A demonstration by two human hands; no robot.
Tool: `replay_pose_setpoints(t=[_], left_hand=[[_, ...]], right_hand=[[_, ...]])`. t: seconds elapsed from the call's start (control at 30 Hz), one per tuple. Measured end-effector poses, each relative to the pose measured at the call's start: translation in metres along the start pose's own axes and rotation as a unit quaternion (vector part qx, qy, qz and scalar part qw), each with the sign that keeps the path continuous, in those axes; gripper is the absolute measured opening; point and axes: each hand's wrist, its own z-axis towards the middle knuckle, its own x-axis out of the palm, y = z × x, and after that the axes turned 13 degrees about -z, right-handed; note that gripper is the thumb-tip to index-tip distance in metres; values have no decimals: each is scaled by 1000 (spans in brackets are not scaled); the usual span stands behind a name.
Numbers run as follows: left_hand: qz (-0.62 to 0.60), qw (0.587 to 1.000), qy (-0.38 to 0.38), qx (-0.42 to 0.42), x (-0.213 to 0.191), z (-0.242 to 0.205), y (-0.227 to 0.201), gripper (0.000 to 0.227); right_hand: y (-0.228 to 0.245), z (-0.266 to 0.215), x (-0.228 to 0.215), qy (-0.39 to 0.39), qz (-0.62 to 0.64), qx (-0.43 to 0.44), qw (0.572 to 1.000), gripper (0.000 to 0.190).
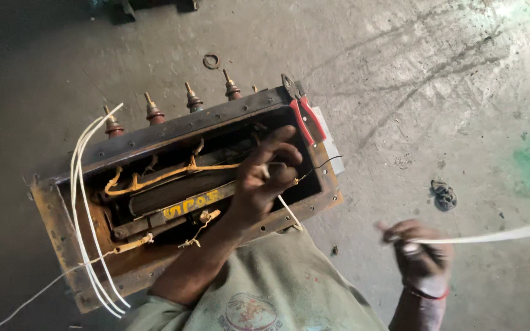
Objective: The person works on an open electrical box, stripping white wires with pliers and connecting them to internal terminals. They repeatedly cut, strip, and insert wires into the box's connection points.
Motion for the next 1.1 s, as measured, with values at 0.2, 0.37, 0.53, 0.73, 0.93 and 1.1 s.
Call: replay_pose_setpoints(t=[0.2,0.37,0.53,0.73,0.93,1.1], left_hand=[[34,999,24,-13,10,7,58,35],[115,991,52,47,29,9,66,19],[197,974,77,86,43,6,60,11],[267,947,125,129,59,-12,54,13],[277,942,127,143,62,-16,61,22],[255,954,99,122,54,-15,68,24]], right_hand=[[20,30,47,-142,-157,-115,971,15],[31,54,81,-171,-137,-139,966,13],[36,60,85,-191,-104,-116,969,12],[29,49,88,-211,-72,-82,971,16],[25,37,83,-233,-22,-58,971,17],[24,37,82,-232,-47,-51,970,21]])
